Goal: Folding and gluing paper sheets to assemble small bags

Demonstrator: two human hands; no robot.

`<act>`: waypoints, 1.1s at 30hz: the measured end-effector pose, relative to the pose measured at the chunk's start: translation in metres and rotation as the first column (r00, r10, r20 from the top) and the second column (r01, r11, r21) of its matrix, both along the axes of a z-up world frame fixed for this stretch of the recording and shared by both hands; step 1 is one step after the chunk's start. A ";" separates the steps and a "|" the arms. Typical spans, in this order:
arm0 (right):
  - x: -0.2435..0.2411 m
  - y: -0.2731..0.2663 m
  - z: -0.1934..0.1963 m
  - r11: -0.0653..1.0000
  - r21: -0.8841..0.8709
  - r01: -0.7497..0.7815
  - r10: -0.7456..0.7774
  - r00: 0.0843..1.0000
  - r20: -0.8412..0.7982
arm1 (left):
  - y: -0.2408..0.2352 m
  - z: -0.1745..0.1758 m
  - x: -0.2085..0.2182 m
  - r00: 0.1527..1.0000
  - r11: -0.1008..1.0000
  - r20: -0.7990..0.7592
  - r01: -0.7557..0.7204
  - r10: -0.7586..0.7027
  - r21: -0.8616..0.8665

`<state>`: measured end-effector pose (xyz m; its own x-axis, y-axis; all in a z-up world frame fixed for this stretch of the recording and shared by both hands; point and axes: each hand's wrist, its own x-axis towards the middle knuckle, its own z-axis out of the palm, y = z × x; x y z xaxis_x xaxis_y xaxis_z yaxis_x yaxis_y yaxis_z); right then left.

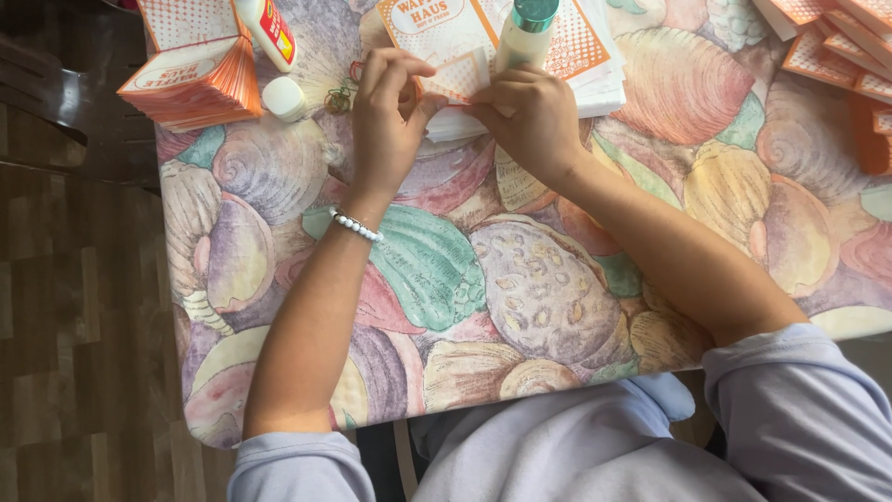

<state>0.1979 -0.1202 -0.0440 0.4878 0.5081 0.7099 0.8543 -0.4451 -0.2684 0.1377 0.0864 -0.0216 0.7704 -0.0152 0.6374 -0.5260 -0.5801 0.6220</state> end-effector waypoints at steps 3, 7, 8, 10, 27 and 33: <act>0.000 -0.001 0.000 0.997 0.044 0.059 -0.053 0.990 -0.130 | -0.001 0.001 -0.001 0.999 1.000 0.030 -0.016 0.017 -0.020; -0.006 0.000 0.010 0.990 0.143 0.004 0.032 0.969 -0.244 | 0.001 -0.003 0.002 1.000 1.000 0.024 -0.019 0.019 -0.017; -0.008 0.001 0.014 0.987 0.159 -0.015 0.058 0.961 -0.270 | 0.002 -0.002 0.002 0.999 1.000 0.031 -0.021 0.022 -0.014; -0.008 0.002 0.012 0.982 0.191 -0.005 0.065 0.949 -0.308 | 0.001 0.000 0.000 0.999 0.999 0.024 -0.026 0.027 -0.018; -0.008 0.002 0.005 0.995 0.100 -0.004 0.018 0.990 -0.142 | -0.004 0.004 0.001 0.995 0.981 -0.079 0.042 -0.057 -0.187; -0.008 0.002 0.009 0.996 0.084 -0.038 0.054 0.980 -0.193 | 0.003 0.000 0.004 0.999 0.998 -0.034 0.014 -0.016 -0.066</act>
<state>0.1898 -0.1179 -0.0350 0.5983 0.4791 0.6422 0.8010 -0.3770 -0.4650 0.1420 0.0893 -0.0220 0.7922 0.0139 0.6100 -0.5117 -0.5294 0.6767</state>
